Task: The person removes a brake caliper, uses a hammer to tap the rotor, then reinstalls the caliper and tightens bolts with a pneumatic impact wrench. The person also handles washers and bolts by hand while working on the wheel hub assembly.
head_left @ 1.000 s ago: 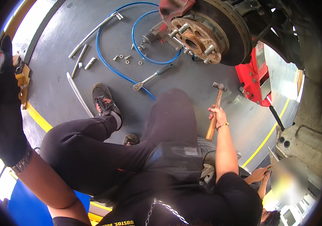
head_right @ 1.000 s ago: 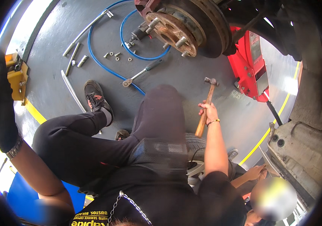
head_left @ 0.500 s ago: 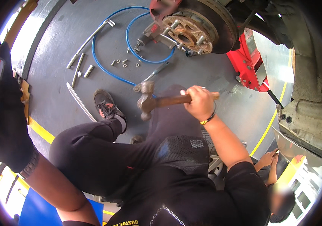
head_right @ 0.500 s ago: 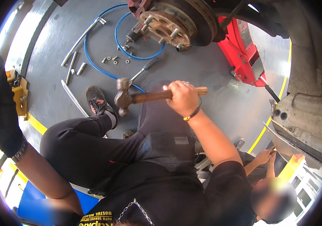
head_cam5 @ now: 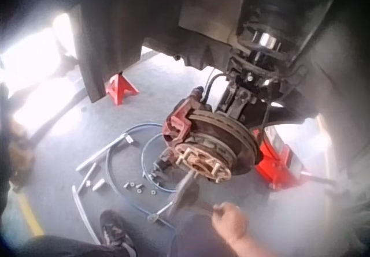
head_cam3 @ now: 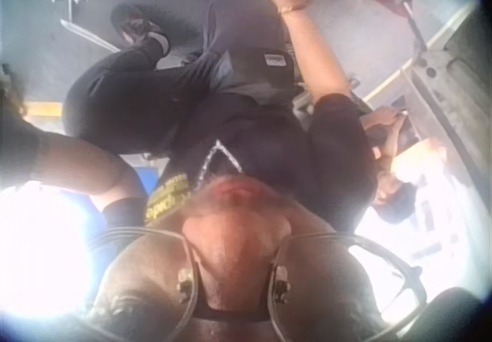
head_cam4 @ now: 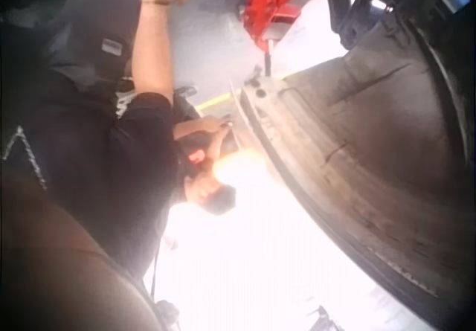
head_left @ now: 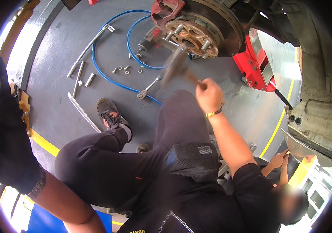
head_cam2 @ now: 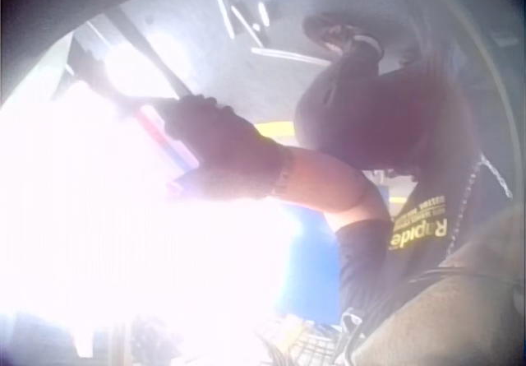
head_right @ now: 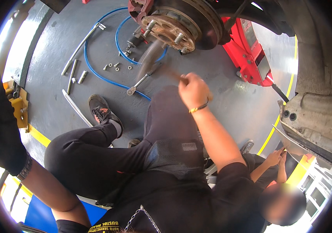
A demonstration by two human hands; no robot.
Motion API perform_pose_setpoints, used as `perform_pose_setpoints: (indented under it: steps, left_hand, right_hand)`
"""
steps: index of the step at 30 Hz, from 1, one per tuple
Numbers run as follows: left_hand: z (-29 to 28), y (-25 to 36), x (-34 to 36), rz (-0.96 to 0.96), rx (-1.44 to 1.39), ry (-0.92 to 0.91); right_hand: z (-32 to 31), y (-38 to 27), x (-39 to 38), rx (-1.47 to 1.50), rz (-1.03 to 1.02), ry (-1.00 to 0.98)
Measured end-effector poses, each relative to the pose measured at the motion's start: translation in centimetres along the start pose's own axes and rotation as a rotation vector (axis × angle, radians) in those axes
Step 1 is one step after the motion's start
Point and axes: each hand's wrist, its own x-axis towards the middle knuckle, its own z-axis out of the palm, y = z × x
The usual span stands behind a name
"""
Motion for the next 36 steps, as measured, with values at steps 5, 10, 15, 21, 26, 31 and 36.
perform_pose_setpoints:
  steps: [5, 10, 15, 21, 26, 31, 36]
  left_hand:
    - [-0.9, 0.5, 1.2, -0.092, 0.142, -0.287]
    - [0.0, 0.0, 0.9, -0.13, 0.005, -0.198]
    - [-1.2, 0.8, 1.6, -0.064, 0.281, -0.31]
    - [0.3, -0.8, 1.3, -0.179, -0.333, -0.175]
    - [-1.1, 1.0, 1.1, 0.046, 0.579, -0.407]
    - [0.3, -1.2, 0.8, -0.182, -0.129, -0.251]
    - [3.7, -3.4, 0.0, 0.14, -0.437, -0.05]
  right_hand:
    - [-0.4, -0.5, -0.2, -0.048, -0.1, -0.05]
    - [0.1, 0.5, 1.8, -0.088, 0.233, -0.039]
    - [-0.2, -1.2, 0.2, -0.049, -0.28, -0.041]
    - [0.7, 0.5, 1.4, -0.022, -0.03, -0.011]
    - [-0.5, 0.5, 2.3, -0.002, -0.152, -0.047]
    - [-0.9, 1.8, 0.4, -0.062, -0.093, -0.097]
    - [-0.6, 1.0, -0.4, 0.018, -0.117, -0.094]
